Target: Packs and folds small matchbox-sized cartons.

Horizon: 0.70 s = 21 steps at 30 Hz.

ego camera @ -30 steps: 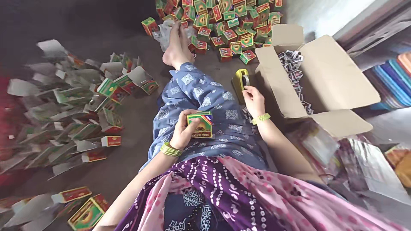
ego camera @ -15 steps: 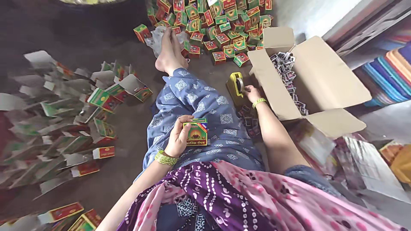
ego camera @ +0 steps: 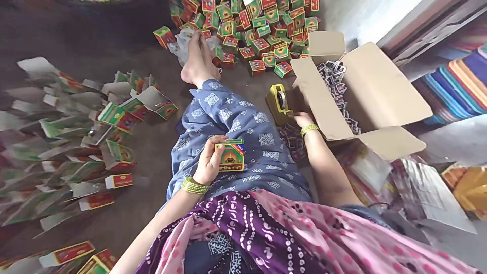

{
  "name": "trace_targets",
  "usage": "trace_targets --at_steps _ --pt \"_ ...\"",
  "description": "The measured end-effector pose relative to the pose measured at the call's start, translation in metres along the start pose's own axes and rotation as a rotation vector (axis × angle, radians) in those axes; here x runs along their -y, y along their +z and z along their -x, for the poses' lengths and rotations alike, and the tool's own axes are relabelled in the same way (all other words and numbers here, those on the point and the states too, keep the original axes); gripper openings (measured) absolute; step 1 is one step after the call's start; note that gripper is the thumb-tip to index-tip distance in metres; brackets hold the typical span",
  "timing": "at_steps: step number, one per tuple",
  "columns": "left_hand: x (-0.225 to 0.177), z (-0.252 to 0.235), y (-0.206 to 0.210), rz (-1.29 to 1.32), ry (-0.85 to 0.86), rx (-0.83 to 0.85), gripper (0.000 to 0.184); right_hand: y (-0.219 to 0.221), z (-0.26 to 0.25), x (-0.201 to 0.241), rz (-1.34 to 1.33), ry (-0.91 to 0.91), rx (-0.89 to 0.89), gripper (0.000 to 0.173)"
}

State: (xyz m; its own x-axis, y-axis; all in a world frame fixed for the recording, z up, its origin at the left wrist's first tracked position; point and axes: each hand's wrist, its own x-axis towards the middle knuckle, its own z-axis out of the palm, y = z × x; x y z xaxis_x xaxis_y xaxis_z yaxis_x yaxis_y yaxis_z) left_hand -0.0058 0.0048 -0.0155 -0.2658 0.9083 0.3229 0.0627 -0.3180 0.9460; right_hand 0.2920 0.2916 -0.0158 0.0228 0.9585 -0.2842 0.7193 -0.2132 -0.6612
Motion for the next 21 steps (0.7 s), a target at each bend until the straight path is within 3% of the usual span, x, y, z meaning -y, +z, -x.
trace_targets --at_steps 4,10,14,17,21 --pt "-0.002 0.001 0.000 0.005 0.010 -0.002 0.028 0.009 -0.004 -0.005 0.016 -0.054 -0.019 0.034" --pt "-0.003 0.003 0.001 0.017 0.015 -0.020 0.026 0.008 0.013 0.016 0.465 0.008 -0.071 0.031" --pt "-0.004 0.001 0.001 0.029 -0.003 -0.038 0.028 0.007 0.035 0.032 0.002 -0.266 0.001 0.026" --pt "-0.001 0.002 0.001 -0.002 -0.033 -0.052 0.026 0.016 0.098 0.069 -0.458 -0.420 0.264 0.028" --pt "0.001 0.000 0.002 -0.041 -0.012 -0.077 0.025 0.037 0.176 0.110 -0.679 -0.553 0.604 0.024"
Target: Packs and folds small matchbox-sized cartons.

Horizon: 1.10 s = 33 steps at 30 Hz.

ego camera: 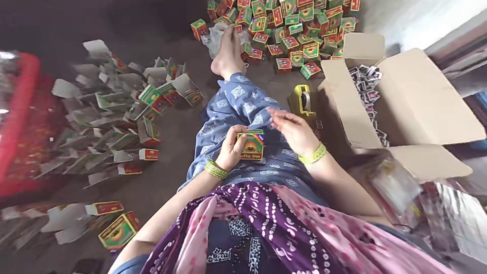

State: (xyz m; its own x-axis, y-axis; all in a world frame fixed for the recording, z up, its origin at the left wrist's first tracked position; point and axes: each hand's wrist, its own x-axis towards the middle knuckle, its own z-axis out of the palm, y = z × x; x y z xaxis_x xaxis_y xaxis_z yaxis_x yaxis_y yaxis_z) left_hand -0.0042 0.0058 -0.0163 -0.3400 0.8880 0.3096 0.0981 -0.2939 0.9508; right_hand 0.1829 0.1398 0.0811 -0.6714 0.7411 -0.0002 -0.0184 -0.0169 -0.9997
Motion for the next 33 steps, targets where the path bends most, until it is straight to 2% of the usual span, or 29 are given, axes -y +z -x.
trace_targets --at_steps 4,9,15,16,18,19,20,22,24,26,29,31,33 --pt "-0.001 0.003 -0.003 -0.035 0.022 -0.044 0.027 0.044 0.005 -0.005 -0.107 0.133 0.106 0.030" --pt "0.001 0.004 -0.004 0.020 0.021 -0.029 0.039 0.056 0.000 -0.022 -0.088 0.259 0.026 0.033" --pt "-0.003 0.004 -0.002 -0.056 0.057 0.000 0.040 0.058 -0.002 -0.030 0.055 0.229 -0.105 0.016" --pt "-0.006 0.004 -0.002 -0.077 0.058 0.009 0.045 0.060 -0.002 -0.029 0.058 0.232 -0.144 0.027" --pt "-0.015 0.008 -0.005 -0.147 0.016 0.037 0.060 0.061 -0.005 -0.028 0.080 0.224 -0.168 0.062" --pt "-0.020 0.010 -0.006 -0.172 -0.008 0.048 0.066 0.060 -0.006 -0.028 0.101 0.194 -0.146 0.066" --pt "-0.025 0.010 -0.007 -0.175 -0.020 0.050 0.069 0.059 -0.005 -0.029 0.145 0.131 -0.089 0.061" --pt "-0.030 0.008 -0.012 -0.122 -0.030 0.026 0.062 0.054 -0.001 -0.034 0.287 -0.005 0.109 0.051" --pt "-0.032 0.004 -0.022 -0.030 -0.088 -0.068 0.046 0.052 0.003 -0.040 0.454 -0.112 0.228 0.050" --pt "-0.034 -0.001 -0.042 -0.038 -0.232 -0.285 0.047 0.055 0.007 -0.046 0.519 -0.110 0.232 0.049" --pt "-0.037 0.007 -0.096 -0.439 -0.383 -0.618 0.049 0.056 0.008 -0.042 0.431 -0.008 0.193 0.051" --pt "-0.037 0.026 -0.136 -0.767 -0.481 -0.738 0.056 0.056 0.007 -0.037 0.297 0.090 0.145 0.051" --pt "-0.035 0.051 -0.169 -0.955 -0.607 -0.831 0.065 0.056 0.007 -0.032 0.167 0.191 0.116 0.051"
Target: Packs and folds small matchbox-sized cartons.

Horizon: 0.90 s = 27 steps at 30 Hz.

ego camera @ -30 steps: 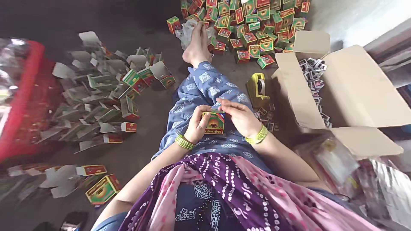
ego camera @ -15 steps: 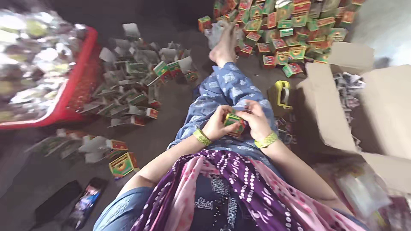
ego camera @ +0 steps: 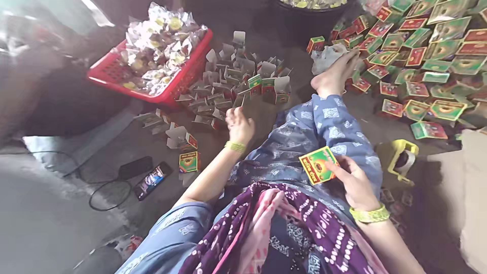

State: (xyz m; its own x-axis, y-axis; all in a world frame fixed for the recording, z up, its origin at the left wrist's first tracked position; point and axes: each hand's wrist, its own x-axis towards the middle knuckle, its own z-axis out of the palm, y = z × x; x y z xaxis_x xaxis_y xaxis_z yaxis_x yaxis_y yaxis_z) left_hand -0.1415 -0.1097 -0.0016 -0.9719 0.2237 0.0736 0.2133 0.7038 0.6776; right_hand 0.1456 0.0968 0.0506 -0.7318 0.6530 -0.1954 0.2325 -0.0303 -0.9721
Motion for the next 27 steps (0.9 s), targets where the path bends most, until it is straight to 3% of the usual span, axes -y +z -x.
trace_targets --at_steps 3,6,9,11,12,15,17,20,25,27 --pt "0.039 -0.009 -0.020 -0.094 -0.194 -0.092 0.081 -0.009 0.001 0.015 -0.078 0.127 0.130 0.051" --pt "0.067 -0.020 -0.032 -0.098 -0.341 -0.009 0.095 -0.018 -0.007 0.037 0.094 0.290 0.465 0.052" --pt "0.080 -0.030 -0.033 -0.189 -0.330 0.088 0.076 -0.022 -0.040 0.059 0.336 0.424 0.643 0.053" --pt "0.077 -0.032 -0.033 -0.269 -0.277 0.111 0.058 -0.029 -0.073 0.088 0.491 0.333 0.516 0.049" --pt "0.074 -0.032 -0.032 -0.291 -0.260 0.110 0.052 -0.035 -0.091 0.105 0.485 0.232 0.347 0.045" --pt "0.066 -0.029 -0.031 -0.298 -0.234 0.088 0.041 -0.055 -0.148 0.155 -0.036 -0.128 -0.231 0.047" --pt "0.061 -0.023 -0.031 -0.275 -0.175 0.067 0.040 -0.069 -0.167 0.187 -0.286 -0.247 -0.359 0.055" --pt "0.050 -0.009 -0.036 -0.242 -0.034 0.017 0.038 -0.059 -0.153 0.189 -0.254 -0.251 -0.318 0.050" --pt "0.013 0.021 -0.038 0.002 0.341 -0.111 0.034 -0.018 -0.104 0.116 0.149 -0.110 0.047 0.043" --pt "-0.008 0.029 -0.034 0.164 0.494 -0.139 0.033 -0.009 -0.086 0.084 0.265 -0.162 0.195 0.049"
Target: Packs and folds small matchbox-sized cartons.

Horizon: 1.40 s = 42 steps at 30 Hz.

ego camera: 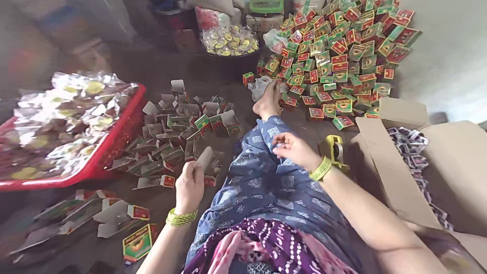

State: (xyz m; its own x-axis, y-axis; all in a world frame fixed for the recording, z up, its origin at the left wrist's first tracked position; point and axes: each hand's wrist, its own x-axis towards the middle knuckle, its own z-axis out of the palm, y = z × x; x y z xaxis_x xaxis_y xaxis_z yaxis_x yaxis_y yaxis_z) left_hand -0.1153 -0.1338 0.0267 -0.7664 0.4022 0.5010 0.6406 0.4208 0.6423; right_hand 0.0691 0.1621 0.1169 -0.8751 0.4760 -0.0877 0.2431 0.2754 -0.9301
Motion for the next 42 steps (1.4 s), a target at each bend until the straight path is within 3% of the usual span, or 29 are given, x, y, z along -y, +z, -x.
trace_targets --at_steps 2,5,8,10,13,16,18,20,22,24,26,28,32,35,38,40,42 --pt "-0.028 -0.004 0.009 0.195 0.095 0.028 0.030 0.013 0.018 -0.019 0.114 -0.126 0.070 0.064" --pt "-0.075 -0.010 0.025 0.477 0.184 0.207 0.026 0.019 0.041 -0.026 0.169 -0.256 0.125 0.084" --pt "-0.112 -0.006 0.049 0.761 0.109 0.371 0.023 0.008 0.062 -0.030 0.143 -0.339 0.090 0.064" --pt "-0.123 -0.001 0.065 0.978 0.015 0.467 0.030 -0.006 0.076 -0.035 0.081 -0.361 0.026 0.052" --pt "-0.122 0.012 0.095 1.238 0.018 0.737 0.073 -0.020 0.093 -0.046 -0.050 -0.327 -0.085 0.049" --pt "-0.130 0.038 0.120 1.137 0.008 0.857 0.094 -0.015 0.106 -0.061 -0.112 -0.254 -0.162 0.051" --pt "-0.128 0.051 0.130 1.052 0.012 0.843 0.094 -0.017 0.111 -0.068 -0.042 -0.203 -0.174 0.055" --pt "-0.121 0.052 0.132 1.039 -0.016 0.841 0.089 -0.033 0.112 -0.076 -0.055 -0.092 -0.270 0.046" --pt "-0.113 0.050 0.132 1.054 -0.066 0.821 0.085 -0.062 0.109 -0.098 -0.020 0.121 -0.532 0.039" --pt "-0.107 0.049 0.133 1.070 -0.087 0.792 0.080 -0.102 0.103 -0.142 0.266 0.393 -0.743 0.040" --pt "-0.104 0.048 0.136 1.079 -0.055 0.781 0.079 -0.137 0.103 -0.183 0.493 0.675 -0.706 0.035" --pt "-0.103 0.048 0.139 1.076 0.014 0.780 0.077 -0.153 0.104 -0.212 0.576 0.814 -0.705 0.039" --pt "-0.102 0.049 0.141 1.041 0.039 0.798 0.074 -0.152 0.089 -0.216 0.619 0.806 -0.889 0.044" --pt "-0.103 0.047 0.142 1.055 0.012 0.792 0.074 -0.149 0.090 -0.213 0.466 0.766 -1.038 0.045" --pt "-0.102 0.048 0.142 1.031 -0.019 0.778 0.077 -0.149 0.098 -0.221 0.355 0.849 -1.140 0.048" --pt "-0.101 0.049 0.142 1.020 -0.028 0.781 0.078 -0.149 0.110 -0.231 0.383 0.871 -1.059 0.059" --pt "-0.102 0.049 0.143 1.006 -0.025 0.784 0.078 -0.153 0.120 -0.248 0.403 0.750 -0.894 0.060"
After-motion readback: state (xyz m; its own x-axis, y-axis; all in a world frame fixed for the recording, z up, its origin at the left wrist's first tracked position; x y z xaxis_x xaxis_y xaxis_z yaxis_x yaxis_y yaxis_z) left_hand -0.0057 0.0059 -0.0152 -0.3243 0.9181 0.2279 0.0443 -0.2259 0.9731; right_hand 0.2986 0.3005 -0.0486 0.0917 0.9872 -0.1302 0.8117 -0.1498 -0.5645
